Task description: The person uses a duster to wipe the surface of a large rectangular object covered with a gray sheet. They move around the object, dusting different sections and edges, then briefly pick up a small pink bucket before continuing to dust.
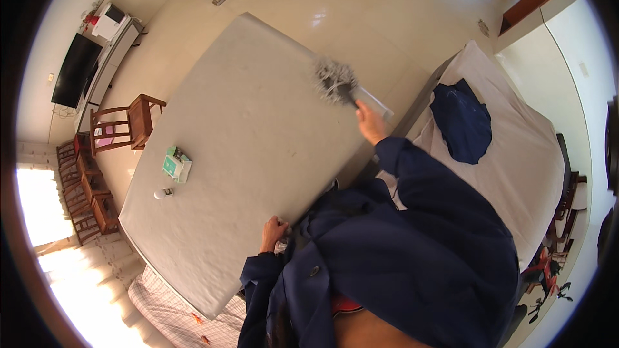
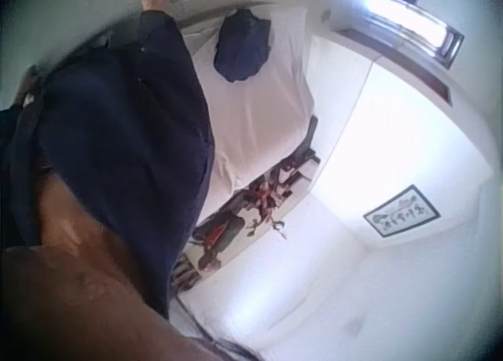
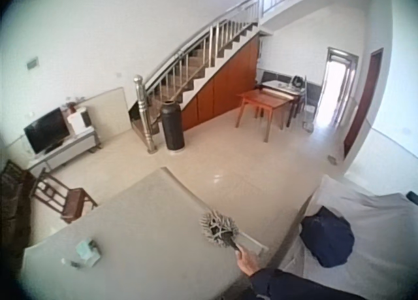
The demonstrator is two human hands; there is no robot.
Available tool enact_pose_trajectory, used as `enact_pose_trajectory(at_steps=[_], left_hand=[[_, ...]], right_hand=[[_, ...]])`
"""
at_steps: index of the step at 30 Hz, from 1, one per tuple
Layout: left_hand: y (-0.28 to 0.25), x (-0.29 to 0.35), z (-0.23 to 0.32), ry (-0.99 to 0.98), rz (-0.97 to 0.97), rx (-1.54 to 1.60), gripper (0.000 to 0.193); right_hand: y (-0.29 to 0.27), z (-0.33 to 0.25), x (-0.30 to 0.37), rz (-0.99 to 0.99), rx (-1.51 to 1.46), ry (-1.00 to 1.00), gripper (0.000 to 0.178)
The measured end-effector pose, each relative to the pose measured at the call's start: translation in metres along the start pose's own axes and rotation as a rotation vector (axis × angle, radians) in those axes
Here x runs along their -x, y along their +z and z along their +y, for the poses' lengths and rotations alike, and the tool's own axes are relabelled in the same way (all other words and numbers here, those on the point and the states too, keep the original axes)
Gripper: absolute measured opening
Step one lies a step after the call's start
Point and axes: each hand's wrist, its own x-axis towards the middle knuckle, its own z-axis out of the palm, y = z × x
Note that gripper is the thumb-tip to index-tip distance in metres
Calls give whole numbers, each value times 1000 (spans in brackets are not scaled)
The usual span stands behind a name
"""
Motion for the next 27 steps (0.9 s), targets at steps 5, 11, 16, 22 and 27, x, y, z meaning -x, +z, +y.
enact_pose_trajectory(at_steps=[5, 11, 16, 22, 27], left_hand=[[4, -19, 3, 28, 32, -76, 39], [-5, -1, -17, -66, 98, 102, 40], [-1, 48, -84, -257, 226, 105, 40], [41, 131, -130, -419, 279, 192, 47], [74, 184, -132, -565, 305, 349, 44]], right_hand=[[57, -66, 73, -210, -259, -214, 36], [24, -72, 126, -910, 61, -631, 36], [17, -30, 47, -527, -88, -565, 34], [94, -48, -114, -46, 9, -136, 35], [162, -132, -147, -32, 82, -46, 35]])
